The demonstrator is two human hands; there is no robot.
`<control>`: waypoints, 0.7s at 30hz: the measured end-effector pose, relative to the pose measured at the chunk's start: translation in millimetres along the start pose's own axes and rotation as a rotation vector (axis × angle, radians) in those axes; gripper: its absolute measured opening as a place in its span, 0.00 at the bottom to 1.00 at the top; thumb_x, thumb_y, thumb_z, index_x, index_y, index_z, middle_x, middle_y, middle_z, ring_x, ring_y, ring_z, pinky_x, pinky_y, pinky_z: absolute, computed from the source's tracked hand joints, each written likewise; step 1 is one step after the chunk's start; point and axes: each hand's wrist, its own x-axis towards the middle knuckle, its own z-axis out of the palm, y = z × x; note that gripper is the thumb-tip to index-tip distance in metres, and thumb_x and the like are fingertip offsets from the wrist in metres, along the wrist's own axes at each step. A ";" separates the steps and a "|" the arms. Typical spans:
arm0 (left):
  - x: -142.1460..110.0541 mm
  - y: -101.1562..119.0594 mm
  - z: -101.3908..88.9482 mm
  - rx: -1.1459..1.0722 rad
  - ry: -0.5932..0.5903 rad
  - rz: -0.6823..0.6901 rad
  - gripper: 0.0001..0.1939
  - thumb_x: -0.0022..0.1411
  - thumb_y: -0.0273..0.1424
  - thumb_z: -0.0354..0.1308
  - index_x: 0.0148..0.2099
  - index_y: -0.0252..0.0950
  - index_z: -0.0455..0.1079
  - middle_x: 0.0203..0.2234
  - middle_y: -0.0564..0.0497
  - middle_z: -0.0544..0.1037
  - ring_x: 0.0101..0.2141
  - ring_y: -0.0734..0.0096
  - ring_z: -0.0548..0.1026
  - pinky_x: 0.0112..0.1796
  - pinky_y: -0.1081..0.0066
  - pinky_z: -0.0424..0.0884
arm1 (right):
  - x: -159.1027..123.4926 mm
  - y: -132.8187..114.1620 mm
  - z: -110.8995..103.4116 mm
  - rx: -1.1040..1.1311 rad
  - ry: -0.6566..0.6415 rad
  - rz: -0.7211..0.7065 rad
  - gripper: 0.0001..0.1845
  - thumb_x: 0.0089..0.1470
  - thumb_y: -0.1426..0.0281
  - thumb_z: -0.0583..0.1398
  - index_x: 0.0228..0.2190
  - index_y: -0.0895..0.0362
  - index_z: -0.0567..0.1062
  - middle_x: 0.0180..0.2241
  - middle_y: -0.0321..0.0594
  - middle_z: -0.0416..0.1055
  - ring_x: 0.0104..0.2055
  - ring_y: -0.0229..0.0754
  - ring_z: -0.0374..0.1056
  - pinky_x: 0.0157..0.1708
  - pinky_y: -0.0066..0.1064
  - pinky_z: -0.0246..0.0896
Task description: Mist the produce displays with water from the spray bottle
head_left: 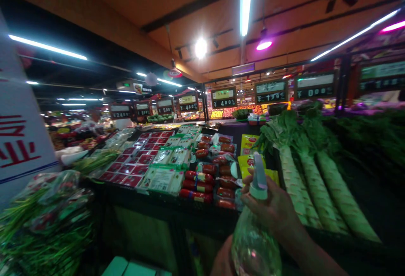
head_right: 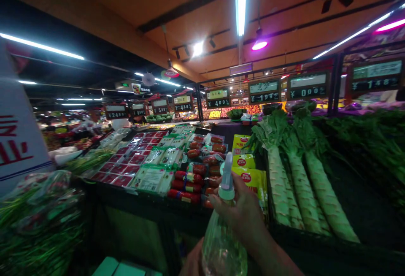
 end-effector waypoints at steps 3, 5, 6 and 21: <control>2.6 8.4 -8.8 -0.017 0.022 0.066 0.44 0.38 0.35 0.77 0.59 0.33 0.72 0.51 0.40 0.81 0.53 0.42 0.75 0.56 0.58 0.70 | 12.0 -1.4 8.3 0.004 -0.022 -0.044 0.18 0.46 0.61 0.66 0.39 0.54 0.74 0.32 0.41 0.81 0.33 0.50 0.78 0.34 0.38 0.72; 1.2 21.0 -15.5 -0.132 -0.049 0.086 0.47 0.32 0.33 0.79 0.58 0.31 0.71 0.48 0.39 0.82 0.51 0.43 0.77 0.53 0.57 0.72 | 17.5 -6.0 15.8 0.005 -0.017 -0.067 0.19 0.46 0.60 0.66 0.39 0.54 0.74 0.31 0.40 0.80 0.33 0.50 0.77 0.34 0.38 0.72; -0.3 27.7 -19.0 -0.207 -0.079 0.089 0.47 0.33 0.33 0.78 0.58 0.30 0.70 0.48 0.38 0.82 0.50 0.43 0.78 0.52 0.56 0.73 | 19.3 -9.4 20.0 -0.002 -0.016 -0.070 0.19 0.45 0.60 0.66 0.40 0.54 0.74 0.31 0.40 0.80 0.33 0.50 0.77 0.34 0.38 0.71; -2.3 46.3 -63.8 -0.474 -0.032 0.092 0.42 0.33 0.31 0.80 0.53 0.26 0.72 0.46 0.35 0.83 0.46 0.49 0.80 0.46 0.62 0.73 | 43.5 -26.7 75.6 -0.034 -0.041 -0.059 0.16 0.47 0.59 0.65 0.35 0.56 0.74 0.30 0.41 0.76 0.31 0.50 0.73 0.32 0.39 0.67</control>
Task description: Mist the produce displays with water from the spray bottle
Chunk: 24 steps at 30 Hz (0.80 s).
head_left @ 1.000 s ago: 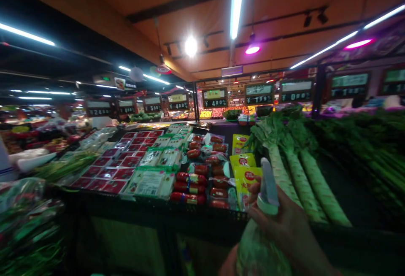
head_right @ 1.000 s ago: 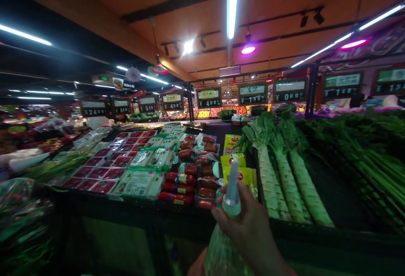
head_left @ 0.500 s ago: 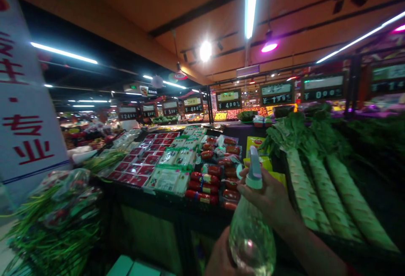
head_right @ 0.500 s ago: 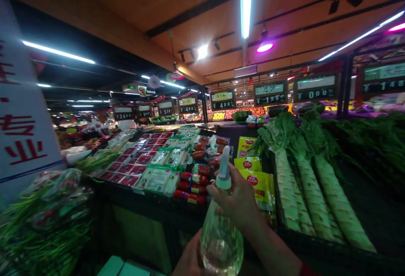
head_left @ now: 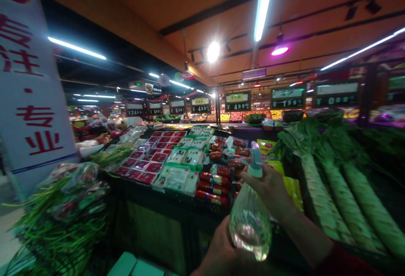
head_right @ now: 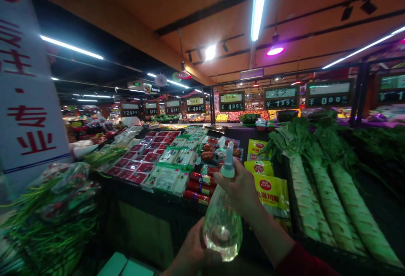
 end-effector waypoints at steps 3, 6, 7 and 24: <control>1.3 -2.5 -7.6 -0.009 0.005 -0.019 0.43 0.33 0.31 0.80 0.54 0.26 0.70 0.47 0.34 0.83 0.46 0.47 0.80 0.44 0.60 0.74 | 1.5 -1.4 6.5 -0.008 0.008 0.014 0.15 0.48 0.59 0.63 0.34 0.55 0.73 0.28 0.41 0.77 0.31 0.50 0.73 0.32 0.39 0.67; 0.6 -2.7 -12.6 -0.003 0.004 -0.018 0.43 0.35 0.32 0.79 0.54 0.26 0.71 0.46 0.34 0.83 0.46 0.48 0.81 0.44 0.61 0.73 | 2.2 -5.4 12.2 -0.025 0.022 0.013 0.14 0.47 0.59 0.64 0.31 0.55 0.73 0.30 0.41 0.77 0.33 0.50 0.74 0.34 0.39 0.66; 0.0 -2.1 -13.3 -0.014 0.002 -0.010 0.43 0.34 0.32 0.79 0.54 0.25 0.71 0.46 0.34 0.83 0.46 0.48 0.81 0.45 0.61 0.73 | 2.5 -6.9 13.9 -0.028 0.024 0.014 0.14 0.46 0.59 0.65 0.31 0.55 0.73 0.31 0.41 0.77 0.33 0.50 0.74 0.34 0.39 0.66; -9.6 -25.1 -29.8 0.012 0.044 -0.005 0.46 0.33 0.37 0.79 0.55 0.27 0.69 0.49 0.33 0.82 0.49 0.46 0.78 0.49 0.58 0.72 | -1.8 -9.8 36.1 0.085 -0.049 0.044 0.14 0.42 0.61 0.66 0.30 0.55 0.72 0.27 0.36 0.74 0.29 0.44 0.70 0.30 0.34 0.67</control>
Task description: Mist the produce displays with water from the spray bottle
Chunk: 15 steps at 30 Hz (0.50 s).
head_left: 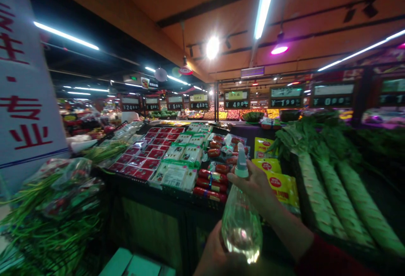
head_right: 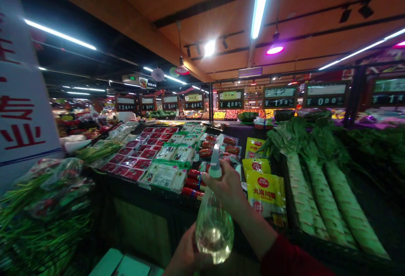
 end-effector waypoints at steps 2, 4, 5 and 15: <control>-1.6 -4.3 -1.9 0.019 -0.001 0.019 0.44 0.32 0.38 0.79 0.53 0.29 0.71 0.47 0.35 0.82 0.49 0.47 0.78 0.50 0.57 0.71 | -0.9 0.2 1.2 0.015 -0.020 0.009 0.14 0.42 0.61 0.66 0.31 0.55 0.73 0.29 0.37 0.75 0.31 0.45 0.72 0.32 0.35 0.68; -4.0 -5.2 -2.7 0.036 0.008 0.030 0.44 0.32 0.40 0.79 0.52 0.29 0.71 0.46 0.37 0.82 0.48 0.47 0.79 0.50 0.58 0.71 | -2.1 1.5 1.7 0.032 -0.051 0.019 0.15 0.43 0.61 0.67 0.33 0.55 0.73 0.31 0.38 0.76 0.33 0.46 0.74 0.33 0.35 0.69; -5.5 -4.5 -2.6 0.047 0.016 0.023 0.44 0.31 0.40 0.79 0.52 0.29 0.72 0.45 0.37 0.82 0.47 0.48 0.79 0.50 0.58 0.71 | -2.7 2.6 1.9 0.040 -0.064 0.023 0.15 0.44 0.61 0.67 0.34 0.55 0.73 0.31 0.38 0.77 0.33 0.47 0.74 0.34 0.36 0.70; -23.4 -29.7 -9.7 -0.037 0.160 -0.048 0.57 0.21 0.43 0.81 0.55 0.25 0.67 0.50 0.30 0.80 0.53 0.40 0.77 0.54 0.54 0.72 | -15.9 9.3 14.0 0.080 -0.213 0.005 0.15 0.46 0.65 0.65 0.38 0.55 0.73 0.29 0.34 0.74 0.31 0.43 0.71 0.32 0.33 0.69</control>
